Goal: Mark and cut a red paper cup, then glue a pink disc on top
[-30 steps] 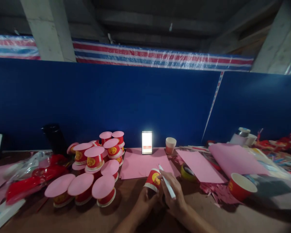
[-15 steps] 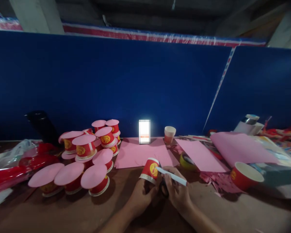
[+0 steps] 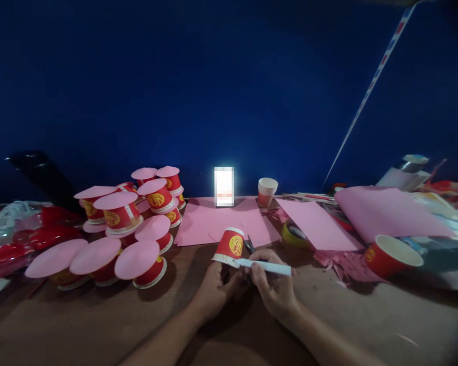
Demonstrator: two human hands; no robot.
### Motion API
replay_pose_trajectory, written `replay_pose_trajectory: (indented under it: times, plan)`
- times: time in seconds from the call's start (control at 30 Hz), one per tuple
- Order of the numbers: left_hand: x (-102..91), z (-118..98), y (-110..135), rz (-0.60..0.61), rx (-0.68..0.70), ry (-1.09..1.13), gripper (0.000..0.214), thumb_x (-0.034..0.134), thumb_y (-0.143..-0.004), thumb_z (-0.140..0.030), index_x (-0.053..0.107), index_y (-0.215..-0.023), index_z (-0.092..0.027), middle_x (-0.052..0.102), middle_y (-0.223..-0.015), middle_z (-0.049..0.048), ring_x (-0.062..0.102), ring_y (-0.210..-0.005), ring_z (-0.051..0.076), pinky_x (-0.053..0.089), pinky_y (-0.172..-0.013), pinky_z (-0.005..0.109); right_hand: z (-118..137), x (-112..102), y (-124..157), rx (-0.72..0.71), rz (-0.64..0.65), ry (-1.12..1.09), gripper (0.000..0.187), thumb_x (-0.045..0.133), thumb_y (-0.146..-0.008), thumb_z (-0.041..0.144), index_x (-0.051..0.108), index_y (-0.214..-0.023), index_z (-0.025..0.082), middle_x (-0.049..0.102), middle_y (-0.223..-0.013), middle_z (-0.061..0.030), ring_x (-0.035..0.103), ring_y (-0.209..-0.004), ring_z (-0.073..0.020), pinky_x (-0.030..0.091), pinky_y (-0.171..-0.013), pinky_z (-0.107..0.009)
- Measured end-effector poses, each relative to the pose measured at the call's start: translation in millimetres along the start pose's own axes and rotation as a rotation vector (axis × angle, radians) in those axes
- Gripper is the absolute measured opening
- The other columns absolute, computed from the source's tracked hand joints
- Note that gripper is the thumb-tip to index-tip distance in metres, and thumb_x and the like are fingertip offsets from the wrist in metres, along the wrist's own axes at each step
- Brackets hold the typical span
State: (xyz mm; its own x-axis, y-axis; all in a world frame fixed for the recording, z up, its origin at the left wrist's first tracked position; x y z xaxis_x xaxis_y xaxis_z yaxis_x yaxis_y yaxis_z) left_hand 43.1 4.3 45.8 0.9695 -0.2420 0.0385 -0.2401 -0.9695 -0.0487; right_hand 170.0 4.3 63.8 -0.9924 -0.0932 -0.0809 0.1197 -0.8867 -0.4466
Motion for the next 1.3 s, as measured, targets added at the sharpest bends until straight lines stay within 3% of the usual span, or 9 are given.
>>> replay_pose_trajectory:
  times: [0.3,0.53,0.93,1.17,1.3]
  plan:
    - [0.1,-1.2,1.1,-0.049,0.002,-0.114,0.021,0.061,-0.075,-0.033,0.051,-0.081,-0.015,0.055,-0.072,0.0014,0.051,-0.070,0.014,0.043,-0.062,0.024,3.0,-1.3,-0.3,-0.020,-0.016,0.086,0.006,0.052,-0.083,0.021,0.056,-0.081,0.017,0.058,-0.067,-0.0011,0.056,-0.057,-0.0112,0.045,-0.051,-0.021]
    - [1.9,3.2,3.9,-0.028,-0.003,-0.115,0.022,0.058,-0.078,-0.035,0.052,-0.084,-0.014,0.060,-0.077,0.0037,0.053,-0.068,0.014,0.041,-0.059,0.023,6.9,-1.3,-2.2,-0.054,-0.004,0.147,0.005,0.052,-0.083,0.018,0.056,-0.080,0.018,0.059,-0.066,0.0000,0.057,-0.056,-0.0110,0.046,-0.053,-0.021]
    - [1.1,2.3,2.8,-0.025,0.034,-0.192,0.021,0.057,-0.078,-0.034,0.053,-0.085,-0.015,0.059,-0.078,0.0036,0.052,-0.072,0.015,0.042,-0.064,0.025,3.8,0.0,-1.3,-0.020,0.006,0.083,0.006,0.051,-0.084,0.020,0.056,-0.080,0.018,0.058,-0.065,-0.0003,0.055,-0.054,-0.0106,0.045,-0.050,-0.020]
    - [3.4,-1.1,4.3,-0.011,0.017,-0.203,0.022,0.056,-0.078,-0.036,0.052,-0.080,-0.015,0.056,-0.070,0.0011,0.049,-0.064,0.013,0.041,-0.057,0.023,4.7,-1.3,-1.2,-0.017,0.016,0.123,0.007,0.052,-0.083,0.020,0.056,-0.078,0.017,0.058,-0.064,-0.0007,0.055,-0.054,-0.0107,0.045,-0.050,-0.020]
    - [3.9,-2.2,3.3,-0.009,0.028,-0.195,0.022,0.057,-0.078,-0.036,0.054,-0.083,-0.015,0.059,-0.075,0.0028,0.053,-0.069,0.015,0.042,-0.061,0.024,6.5,-1.4,-1.7,-0.030,0.029,0.162,0.007,0.052,-0.083,0.019,0.056,-0.077,0.017,0.058,-0.065,-0.0004,0.055,-0.055,-0.0107,0.044,-0.050,-0.020]
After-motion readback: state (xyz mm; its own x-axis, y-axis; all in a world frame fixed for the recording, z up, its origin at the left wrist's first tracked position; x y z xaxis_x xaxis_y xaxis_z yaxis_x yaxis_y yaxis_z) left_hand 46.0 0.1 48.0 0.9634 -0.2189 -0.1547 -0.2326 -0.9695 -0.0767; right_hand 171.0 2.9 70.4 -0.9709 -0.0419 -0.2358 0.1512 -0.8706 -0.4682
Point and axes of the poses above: each hand's wrist, its own y-axis away from the middle knuckle, its own x-axis out of the palm, z = x × y, the point moved 5 cm from there along -y, towards the middle knuckle
